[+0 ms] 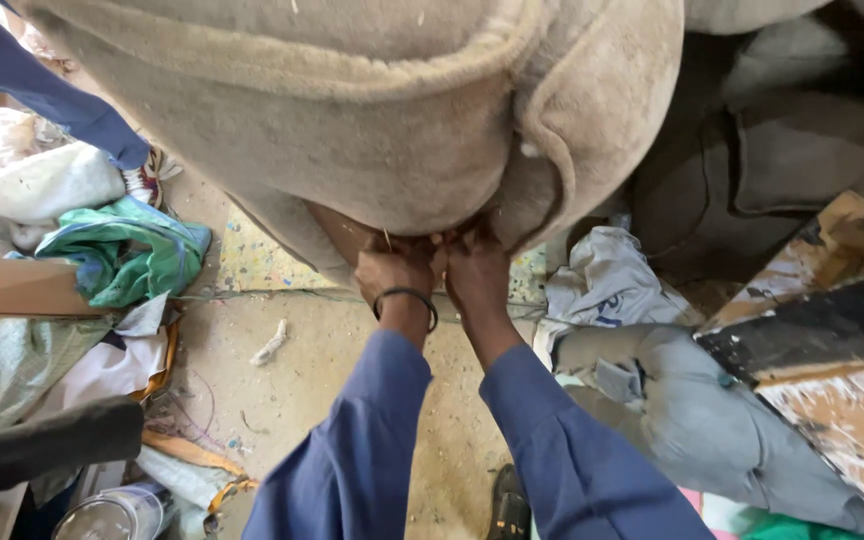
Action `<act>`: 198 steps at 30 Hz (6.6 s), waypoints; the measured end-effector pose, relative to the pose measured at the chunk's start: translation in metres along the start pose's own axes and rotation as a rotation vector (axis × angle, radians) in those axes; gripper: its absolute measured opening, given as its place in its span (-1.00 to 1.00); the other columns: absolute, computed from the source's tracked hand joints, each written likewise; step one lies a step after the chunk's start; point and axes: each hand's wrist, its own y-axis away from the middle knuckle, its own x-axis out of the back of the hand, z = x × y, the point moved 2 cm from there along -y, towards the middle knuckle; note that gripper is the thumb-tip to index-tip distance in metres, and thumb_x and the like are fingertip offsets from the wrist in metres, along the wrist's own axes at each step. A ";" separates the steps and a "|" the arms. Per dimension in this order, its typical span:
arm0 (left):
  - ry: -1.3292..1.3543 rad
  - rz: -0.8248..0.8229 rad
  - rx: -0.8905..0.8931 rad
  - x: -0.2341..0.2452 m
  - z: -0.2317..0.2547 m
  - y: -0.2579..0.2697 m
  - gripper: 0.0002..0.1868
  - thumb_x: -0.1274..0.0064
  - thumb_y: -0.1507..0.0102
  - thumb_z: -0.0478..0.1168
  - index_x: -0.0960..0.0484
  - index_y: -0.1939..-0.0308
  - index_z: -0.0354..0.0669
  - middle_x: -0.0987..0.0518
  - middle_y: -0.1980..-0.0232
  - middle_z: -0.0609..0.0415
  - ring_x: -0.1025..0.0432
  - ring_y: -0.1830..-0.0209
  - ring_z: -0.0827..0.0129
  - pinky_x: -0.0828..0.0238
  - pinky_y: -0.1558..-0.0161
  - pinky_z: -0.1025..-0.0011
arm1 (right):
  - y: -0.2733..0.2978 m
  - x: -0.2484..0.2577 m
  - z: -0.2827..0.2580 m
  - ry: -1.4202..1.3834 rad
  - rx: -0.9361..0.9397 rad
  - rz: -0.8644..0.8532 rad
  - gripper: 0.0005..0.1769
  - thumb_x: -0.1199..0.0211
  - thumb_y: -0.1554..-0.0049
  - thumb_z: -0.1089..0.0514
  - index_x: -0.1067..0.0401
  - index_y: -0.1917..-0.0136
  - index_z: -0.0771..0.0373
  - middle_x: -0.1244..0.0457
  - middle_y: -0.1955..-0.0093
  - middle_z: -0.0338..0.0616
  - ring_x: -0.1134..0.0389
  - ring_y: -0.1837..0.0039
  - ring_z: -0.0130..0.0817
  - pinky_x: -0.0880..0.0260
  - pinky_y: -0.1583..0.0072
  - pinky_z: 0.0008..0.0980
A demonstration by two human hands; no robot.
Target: The person uses a cordless drill to drive a screw into the wooden leg of a sofa. They then manually pull and smooth the fabric upholstery over the leg to secure it in place.
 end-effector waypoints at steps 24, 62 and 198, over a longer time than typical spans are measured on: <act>0.098 -0.030 0.059 0.033 0.041 0.062 -0.72 -0.28 -0.41 -0.21 -0.83 -0.11 -0.34 -0.81 -0.16 -0.43 -0.66 -0.35 -0.34 -0.68 -0.30 -0.15 | -0.040 0.028 -0.037 0.883 0.122 -0.514 -0.64 -0.20 -0.32 0.03 -0.84 -0.06 0.06 -0.61 0.03 0.02 -0.66 -0.27 0.00 -0.50 -0.46 0.22; 0.321 -0.005 -0.227 0.025 0.005 -0.005 -0.92 -0.35 -0.26 -0.35 -0.75 0.31 -0.14 -0.81 0.38 -0.17 -0.83 0.32 0.16 -0.73 0.11 0.39 | 0.065 0.151 -0.020 -0.392 -0.298 -0.456 -0.62 -0.48 -0.40 -0.04 -0.68 -0.43 0.04 -0.59 -0.12 -0.06 -0.65 -0.02 -0.21 -0.71 -0.07 -0.17; 0.252 -0.225 -0.568 0.161 -0.020 -0.015 -0.58 0.01 -0.59 -0.01 -0.41 0.36 0.03 -0.12 0.48 0.23 -0.07 0.46 0.42 0.04 0.37 0.20 | 0.134 0.027 -0.263 -0.496 -0.539 0.159 -0.39 -0.28 -0.31 -0.02 -0.49 -0.59 0.10 -0.42 -0.62 -0.26 -0.65 -0.20 -0.34 -0.78 -0.01 -0.27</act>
